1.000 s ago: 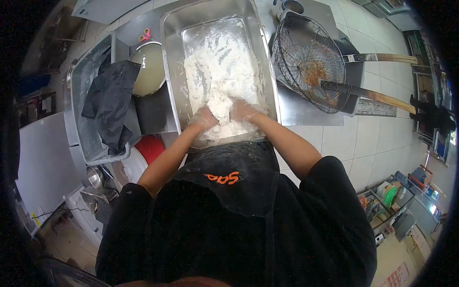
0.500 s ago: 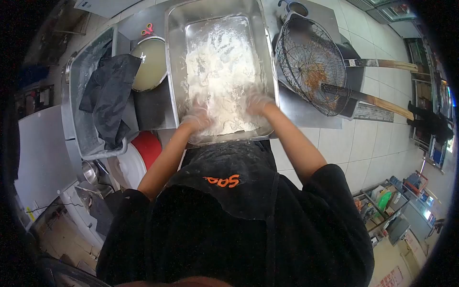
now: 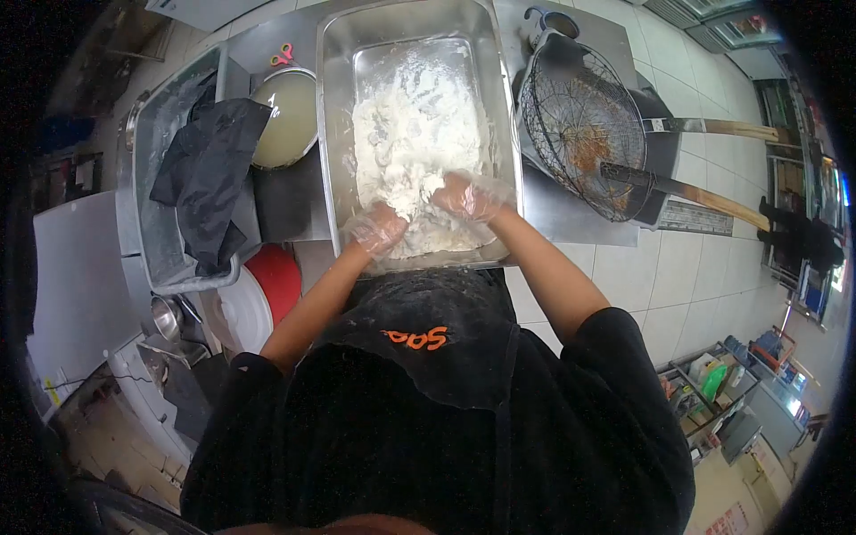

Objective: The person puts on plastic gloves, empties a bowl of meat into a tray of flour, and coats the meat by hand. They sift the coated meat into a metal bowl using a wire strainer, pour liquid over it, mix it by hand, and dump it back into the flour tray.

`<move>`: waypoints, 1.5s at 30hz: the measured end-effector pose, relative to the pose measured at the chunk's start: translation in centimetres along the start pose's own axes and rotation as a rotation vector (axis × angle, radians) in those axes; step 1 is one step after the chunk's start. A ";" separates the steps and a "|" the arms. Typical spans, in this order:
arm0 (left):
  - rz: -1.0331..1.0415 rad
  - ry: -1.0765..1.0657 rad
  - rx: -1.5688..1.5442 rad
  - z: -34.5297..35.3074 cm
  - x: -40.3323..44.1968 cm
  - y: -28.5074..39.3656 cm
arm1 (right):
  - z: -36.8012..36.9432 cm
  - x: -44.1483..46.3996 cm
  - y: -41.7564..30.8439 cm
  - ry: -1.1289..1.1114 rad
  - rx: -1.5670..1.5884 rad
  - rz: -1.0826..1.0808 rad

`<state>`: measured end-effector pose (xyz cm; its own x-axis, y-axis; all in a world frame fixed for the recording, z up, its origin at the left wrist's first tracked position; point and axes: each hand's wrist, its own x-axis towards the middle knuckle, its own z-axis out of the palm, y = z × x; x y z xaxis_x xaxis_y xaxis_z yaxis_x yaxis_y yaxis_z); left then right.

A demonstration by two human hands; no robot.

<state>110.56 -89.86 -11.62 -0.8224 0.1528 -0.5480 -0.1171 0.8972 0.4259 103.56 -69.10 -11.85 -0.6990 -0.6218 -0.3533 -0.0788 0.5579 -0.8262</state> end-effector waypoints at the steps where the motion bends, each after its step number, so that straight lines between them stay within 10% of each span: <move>1: 0.128 -0.106 0.100 -1.7 -0.1 0.4 | -1.4 0.4 -1.6 0.006 -0.001 0.003; 3: 0.256 -0.209 0.199 -2.8 0.2 0.6 | -4.5 1.0 -4.3 -0.535 -0.692 -0.121; 6: 0.088 -0.077 0.286 -1.5 0.7 -0.4 | -2.3 0.9 -1.2 -0.049 -0.614 0.142; 9: 0.362 0.680 0.416 4.4 2.3 -2.9 | 2.3 -0.8 -1.0 -0.161 -0.991 0.305; 11: 0.078 -0.062 0.476 5.8 3.0 -1.7 | 8.5 1.5 6.5 -0.191 -0.970 0.297; 14: 0.310 -0.572 0.633 2.7 4.7 -1.8 | 5.5 1.7 3.6 -0.361 -0.527 0.372; 16: 0.298 -0.409 0.529 2.2 3.8 -4.0 | 1.5 0.9 0.3 -0.510 -0.082 0.437; 18: 0.274 -0.271 0.401 2.7 2.1 -4.4 | -0.4 -0.8 1.4 -0.301 0.049 0.018; 20: -0.229 -0.064 -0.192 2.2 1.3 -4.2 | -0.3 -1.4 1.1 -0.083 0.003 0.003; 22: -0.012 -0.080 0.267 0.9 0.9 -3.4 | 0.8 -0.6 0.1 -0.389 -0.823 0.207; 25: 0.068 -0.246 0.410 2.4 1.0 -1.1 | 4.7 -0.5 -0.2 -0.275 -0.453 0.338; 27: -0.290 -0.199 -0.698 5.4 2.3 -2.0 | 4.7 0.1 -2.2 -0.306 -0.027 0.580; 30: -0.345 -0.021 -1.067 0.1 -1.2 0.5 | 0.2 -0.9 -3.5 -0.343 0.109 0.317; 32: -0.561 -0.106 -1.044 -3.1 -1.0 -0.1 | -3.7 -1.0 -6.0 -0.418 0.192 0.192; 35: -0.071 -0.468 -0.048 -10.9 1.8 0.0 | -6.7 3.7 -1.8 -0.333 -0.245 -0.136; 38: 0.432 0.235 0.245 -8.8 8.0 -4.8 | -6.8 11.3 2.3 0.152 -0.477 0.163; 41: 0.032 -0.294 0.476 -10.8 18.9 -6.4 | -1.7 12.8 2.8 0.324 -0.537 -0.042; 45: -0.012 -0.172 0.518 -5.9 19.8 -8.1 | 1.8 10.5 3.2 -0.019 -0.007 -0.097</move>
<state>91.96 -96.57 -21.63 -0.7145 0.1680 -0.6791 0.1997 0.9793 0.0321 97.30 -74.83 -19.01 -0.6741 -0.6835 -0.2799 -0.1503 0.4980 -0.8541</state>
